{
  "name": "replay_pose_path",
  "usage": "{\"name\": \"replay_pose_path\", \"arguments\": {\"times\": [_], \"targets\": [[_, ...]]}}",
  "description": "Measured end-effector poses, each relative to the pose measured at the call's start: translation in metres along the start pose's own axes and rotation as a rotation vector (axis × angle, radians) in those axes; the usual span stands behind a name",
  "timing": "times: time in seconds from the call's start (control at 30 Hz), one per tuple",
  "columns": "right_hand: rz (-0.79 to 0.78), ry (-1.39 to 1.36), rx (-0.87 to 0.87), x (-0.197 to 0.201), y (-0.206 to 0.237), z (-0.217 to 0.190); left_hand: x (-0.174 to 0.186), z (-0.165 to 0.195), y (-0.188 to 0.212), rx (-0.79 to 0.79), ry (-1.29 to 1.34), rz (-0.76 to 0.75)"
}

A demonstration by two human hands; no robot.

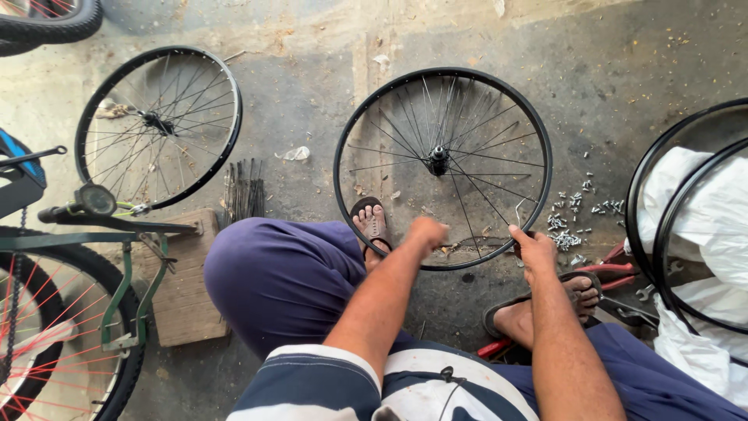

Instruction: The person is sitting on the floor and repairing a bicycle wheel. They are using their hands to adjust the spokes and tighten the nuts on the wheel.

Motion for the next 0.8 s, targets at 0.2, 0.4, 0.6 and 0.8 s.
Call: {"name": "replay_pose_path", "arguments": {"times": [0.2, 0.4, 0.6, 0.8], "targets": [[-0.025, -0.054, 0.025, 0.002, 0.001, -0.013, -0.068, 0.063, 0.018, -0.211, 0.487, -0.286], [0.071, -0.193, 0.144, 0.031, -0.004, -0.04, -0.069, 0.032, 0.027, -0.39, -0.119, -0.342], [-0.033, -0.562, 0.123, 0.062, -0.005, -0.041, -0.121, 0.068, 0.032, -0.194, 0.711, -0.784], [0.015, -0.377, 0.09, 0.098, 0.031, -0.04, -0.166, 0.076, 0.014, -0.152, 0.74, -0.685]]}}
Point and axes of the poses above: each hand's wrist, its own y-axis away from the middle knuckle, its own x-axis out of the back of the hand, z = x × y, the point moved 7 cm from there along -y, towards the middle knuckle, and after that the axes turned 1 degree about x, right-handed, at the moved point
